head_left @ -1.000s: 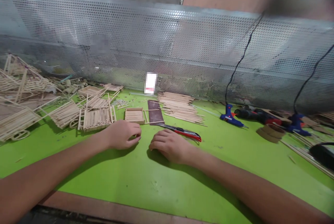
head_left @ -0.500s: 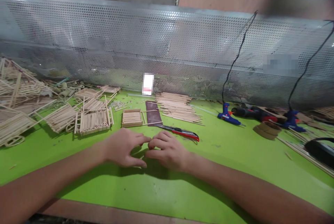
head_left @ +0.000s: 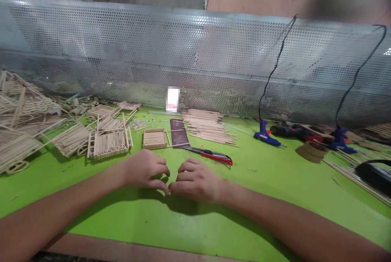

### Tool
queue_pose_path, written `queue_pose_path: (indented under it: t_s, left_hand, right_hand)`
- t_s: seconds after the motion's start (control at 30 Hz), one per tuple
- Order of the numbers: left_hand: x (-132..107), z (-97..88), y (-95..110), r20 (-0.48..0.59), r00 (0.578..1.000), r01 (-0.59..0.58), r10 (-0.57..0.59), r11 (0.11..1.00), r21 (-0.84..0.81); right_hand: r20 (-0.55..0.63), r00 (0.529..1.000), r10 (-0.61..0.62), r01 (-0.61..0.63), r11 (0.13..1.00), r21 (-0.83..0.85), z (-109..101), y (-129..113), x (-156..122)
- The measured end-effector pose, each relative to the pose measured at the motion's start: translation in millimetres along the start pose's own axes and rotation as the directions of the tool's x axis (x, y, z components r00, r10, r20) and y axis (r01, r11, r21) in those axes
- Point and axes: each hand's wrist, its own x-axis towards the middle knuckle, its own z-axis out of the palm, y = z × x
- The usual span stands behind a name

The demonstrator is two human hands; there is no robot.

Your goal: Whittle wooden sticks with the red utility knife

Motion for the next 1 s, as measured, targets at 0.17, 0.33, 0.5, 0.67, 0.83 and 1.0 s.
queue_pose_path:
  t_s: [0.17, 0.33, 0.5, 0.67, 0.83, 1.0]
  left_hand:
    - [1, -2.6, 1, -0.027, 1.0, -0.013, 0.011, 0.999, -0.04]
    - [2, -1.1, 5, -0.046, 0.999, -0.016, 0.014, 0.999, -0.039]
    - [2, 4.3, 2, -0.046, 0.998, -0.039, 0.037, 0.998, -0.038]
    - [1, 6.4, 0, -0.068, 0.997, -0.05, 0.048, 0.998, -0.031]
    - [1, 9.1, 1, -0.064, 0.995, -0.078, 0.076, 0.997, -0.023]
    - [1, 12.3, 1, -0.073, 0.992, -0.108, 0.105, 0.993, -0.042]
  right_hand:
    - [0.057, 0.998, 0.012, -0.012, 1.0, -0.008, 0, -3, 2]
    - [0.016, 1.0, 0.022, -0.022, 1.0, 0.003, 2, -5, 4]
    - [0.067, 0.997, 0.035, -0.036, 0.999, 0.016, 2, -8, 6]
    - [0.051, 0.998, 0.022, -0.025, 0.998, 0.058, 1, -8, 7]
    - [0.08, 0.997, 0.016, -0.021, 0.998, 0.059, 2, -7, 6]
    - [0.095, 0.995, 0.012, -0.02, 0.997, 0.078, 5, -4, 3]
